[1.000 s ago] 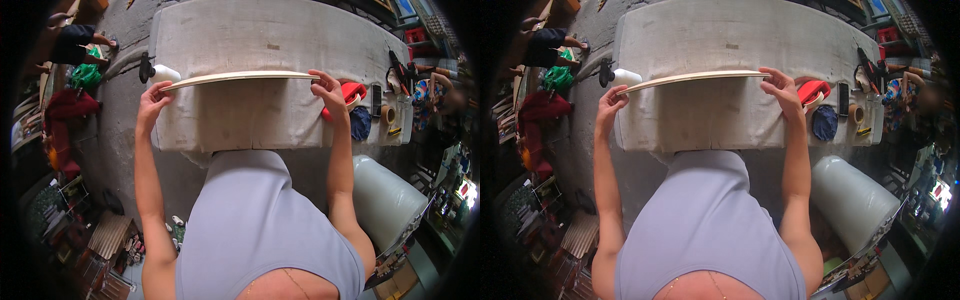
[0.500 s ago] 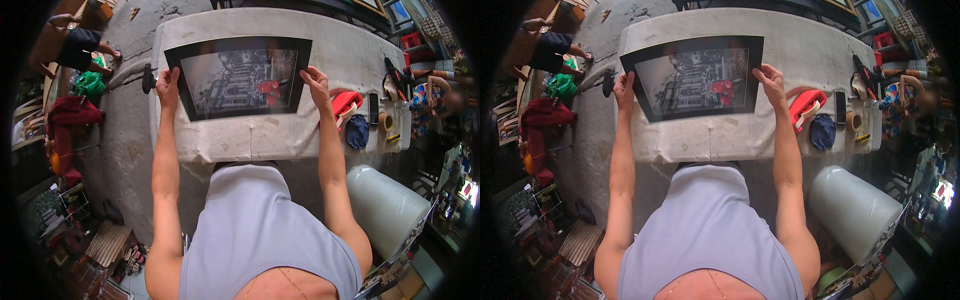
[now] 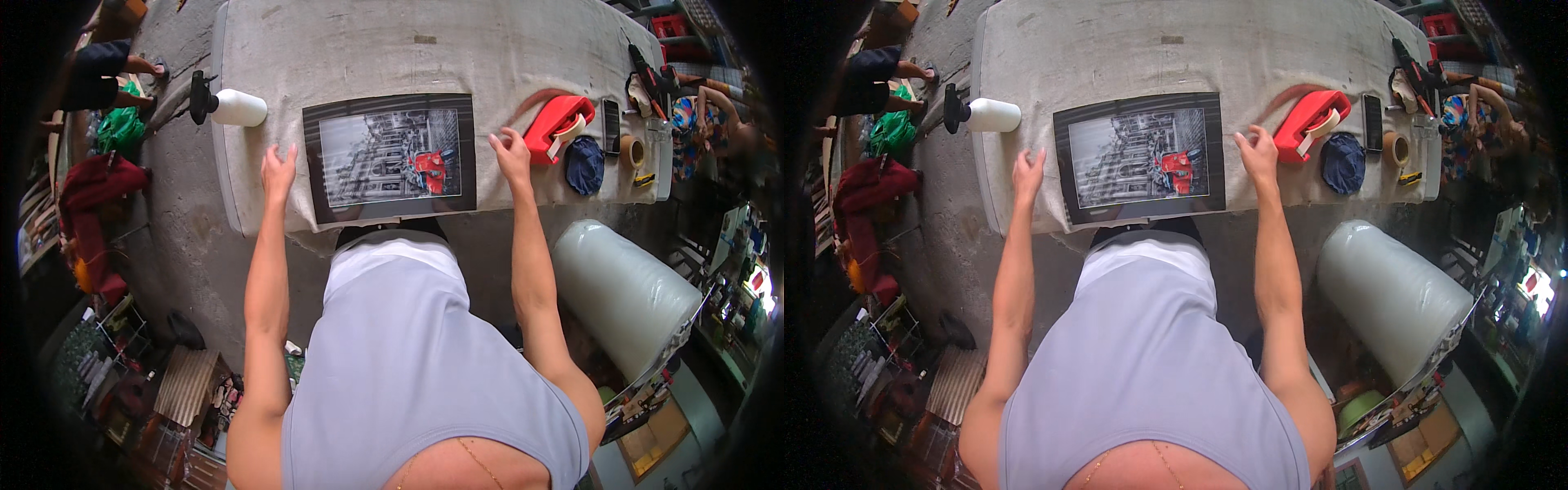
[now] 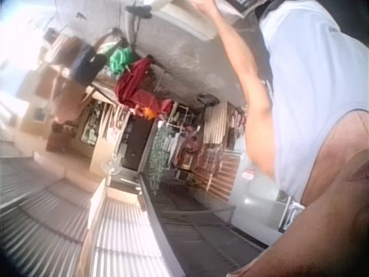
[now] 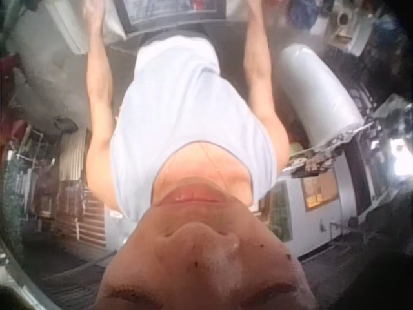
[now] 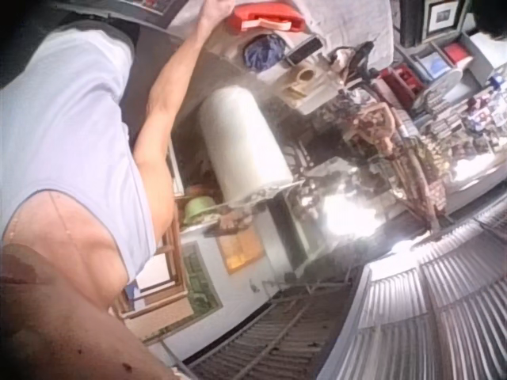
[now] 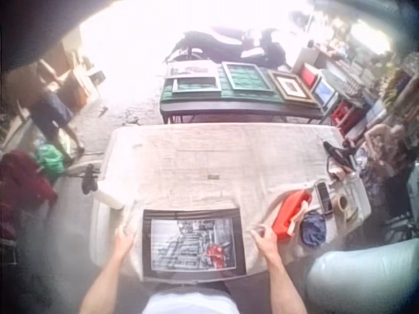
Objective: The person wipes a workbench surface with a cloth, then places a framed picture on the table. They lift the frame to inspect the edges and underside, then set it back down and continue wiping the table around it.
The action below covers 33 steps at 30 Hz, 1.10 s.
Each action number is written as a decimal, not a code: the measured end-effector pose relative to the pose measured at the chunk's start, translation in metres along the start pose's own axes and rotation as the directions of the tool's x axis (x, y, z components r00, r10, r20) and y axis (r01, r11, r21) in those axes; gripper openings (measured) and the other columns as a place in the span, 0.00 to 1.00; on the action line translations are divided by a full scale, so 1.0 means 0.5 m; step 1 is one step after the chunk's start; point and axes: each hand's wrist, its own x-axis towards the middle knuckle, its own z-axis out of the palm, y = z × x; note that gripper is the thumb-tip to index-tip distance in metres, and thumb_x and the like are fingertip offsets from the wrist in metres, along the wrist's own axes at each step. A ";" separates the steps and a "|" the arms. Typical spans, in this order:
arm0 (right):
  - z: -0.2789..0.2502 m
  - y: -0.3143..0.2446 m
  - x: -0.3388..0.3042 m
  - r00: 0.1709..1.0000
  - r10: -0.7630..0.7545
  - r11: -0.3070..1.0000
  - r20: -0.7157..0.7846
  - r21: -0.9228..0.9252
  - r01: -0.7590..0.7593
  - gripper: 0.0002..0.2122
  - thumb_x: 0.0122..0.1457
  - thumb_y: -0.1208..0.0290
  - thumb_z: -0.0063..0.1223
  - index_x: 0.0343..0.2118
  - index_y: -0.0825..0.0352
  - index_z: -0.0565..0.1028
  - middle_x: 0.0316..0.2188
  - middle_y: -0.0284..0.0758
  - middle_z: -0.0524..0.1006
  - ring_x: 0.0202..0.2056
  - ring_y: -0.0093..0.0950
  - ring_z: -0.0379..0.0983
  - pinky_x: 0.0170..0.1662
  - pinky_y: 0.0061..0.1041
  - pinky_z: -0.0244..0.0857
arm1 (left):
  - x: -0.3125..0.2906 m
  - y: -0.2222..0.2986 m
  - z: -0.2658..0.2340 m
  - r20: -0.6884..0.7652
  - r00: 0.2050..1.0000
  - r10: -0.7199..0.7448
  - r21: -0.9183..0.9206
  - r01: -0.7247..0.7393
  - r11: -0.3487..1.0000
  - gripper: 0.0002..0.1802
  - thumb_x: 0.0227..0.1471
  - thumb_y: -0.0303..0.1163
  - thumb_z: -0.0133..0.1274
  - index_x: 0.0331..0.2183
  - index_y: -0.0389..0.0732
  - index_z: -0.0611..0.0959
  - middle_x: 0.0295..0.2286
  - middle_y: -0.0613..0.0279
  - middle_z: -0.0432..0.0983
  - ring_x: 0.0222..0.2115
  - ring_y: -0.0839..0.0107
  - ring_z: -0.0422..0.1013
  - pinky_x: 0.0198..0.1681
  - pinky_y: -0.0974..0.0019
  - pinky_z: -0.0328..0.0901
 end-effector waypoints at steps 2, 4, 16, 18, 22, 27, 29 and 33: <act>-0.020 0.015 -0.067 0.981 0.091 0.993 0.174 0.052 -0.101 0.23 0.46 0.60 0.64 0.42 0.70 0.75 0.27 0.40 0.76 0.30 0.32 0.73 0.37 0.30 0.68 | -0.062 -0.053 -0.027 0.235 0.969 -0.072 -0.035 0.083 0.996 0.32 0.45 0.49 0.61 0.45 0.35 0.77 0.36 0.49 0.74 0.36 0.60 0.72 0.40 0.60 0.67; -0.032 0.013 -0.143 0.931 0.064 0.990 0.360 0.097 -0.106 0.24 0.45 0.60 0.65 0.44 0.69 0.74 0.30 0.41 0.75 0.32 0.33 0.73 0.39 0.30 0.67 | -0.141 -0.085 -0.025 0.384 0.918 -0.101 -0.156 0.172 0.973 0.39 0.40 0.48 0.64 0.51 0.37 0.72 0.40 0.47 0.71 0.38 0.60 0.71 0.39 0.60 0.67; -0.012 0.115 -0.237 0.749 -0.638 0.760 0.181 -0.010 0.650 0.33 0.37 0.64 0.70 0.50 0.60 0.70 0.44 0.37 0.71 0.45 0.38 0.67 0.48 0.36 0.62 | -0.305 -0.160 -0.018 0.032 0.787 0.617 0.358 -0.585 0.728 0.49 0.35 0.67 0.57 0.53 0.44 0.72 0.48 0.58 0.68 0.48 0.60 0.63 0.53 0.54 0.55; 0.002 0.140 -0.240 0.719 -0.688 0.722 0.101 -0.002 0.692 0.33 0.36 0.64 0.71 0.49 0.60 0.70 0.43 0.36 0.72 0.44 0.37 0.68 0.46 0.35 0.62 | -0.298 -0.202 -0.011 0.013 0.792 0.610 0.307 -0.584 0.752 0.47 0.38 0.68 0.55 0.52 0.44 0.73 0.47 0.58 0.69 0.48 0.60 0.63 0.54 0.54 0.54; 0.042 0.165 -0.249 0.647 -0.760 0.649 -0.060 -0.092 0.755 0.31 0.36 0.58 0.72 0.47 0.57 0.71 0.42 0.34 0.72 0.42 0.33 0.69 0.44 0.33 0.59 | -0.267 -0.258 0.004 -0.176 0.750 0.638 0.398 -0.538 0.743 0.37 0.53 0.64 0.42 0.52 0.44 0.74 0.51 0.58 0.69 0.54 0.60 0.60 0.56 0.53 0.51; 0.075 0.194 -0.255 0.529 -0.832 0.554 -0.168 -0.296 0.778 0.30 0.41 0.48 0.67 0.45 0.59 0.71 0.40 0.34 0.72 0.41 0.34 0.66 0.46 0.34 0.58 | -0.243 -0.316 0.082 -0.368 0.559 0.743 0.539 -0.523 0.660 0.35 0.61 0.59 0.26 0.51 0.43 0.75 0.53 0.55 0.68 0.56 0.58 0.59 0.59 0.51 0.49; 0.093 0.214 -0.252 0.468 -0.868 0.491 -0.167 -0.434 0.756 0.32 0.45 0.39 0.59 0.46 0.60 0.71 0.39 0.34 0.71 0.40 0.34 0.66 0.45 0.33 0.58 | -0.218 -0.331 0.113 -0.479 0.396 0.783 0.562 -0.547 0.620 0.36 0.62 0.57 0.25 0.49 0.41 0.76 0.49 0.53 0.71 0.53 0.57 0.63 0.58 0.51 0.51; 0.127 0.240 -0.236 0.336 -0.874 0.471 -0.351 -0.443 0.763 0.30 0.49 0.34 0.49 0.44 0.56 0.73 0.36 0.33 0.72 0.37 0.31 0.66 0.43 0.34 0.55 | -0.169 -0.357 0.146 -0.586 0.155 0.795 0.620 -0.546 0.563 0.36 0.62 0.54 0.23 0.45 0.37 0.79 0.43 0.51 0.76 0.47 0.57 0.69 0.55 0.51 0.56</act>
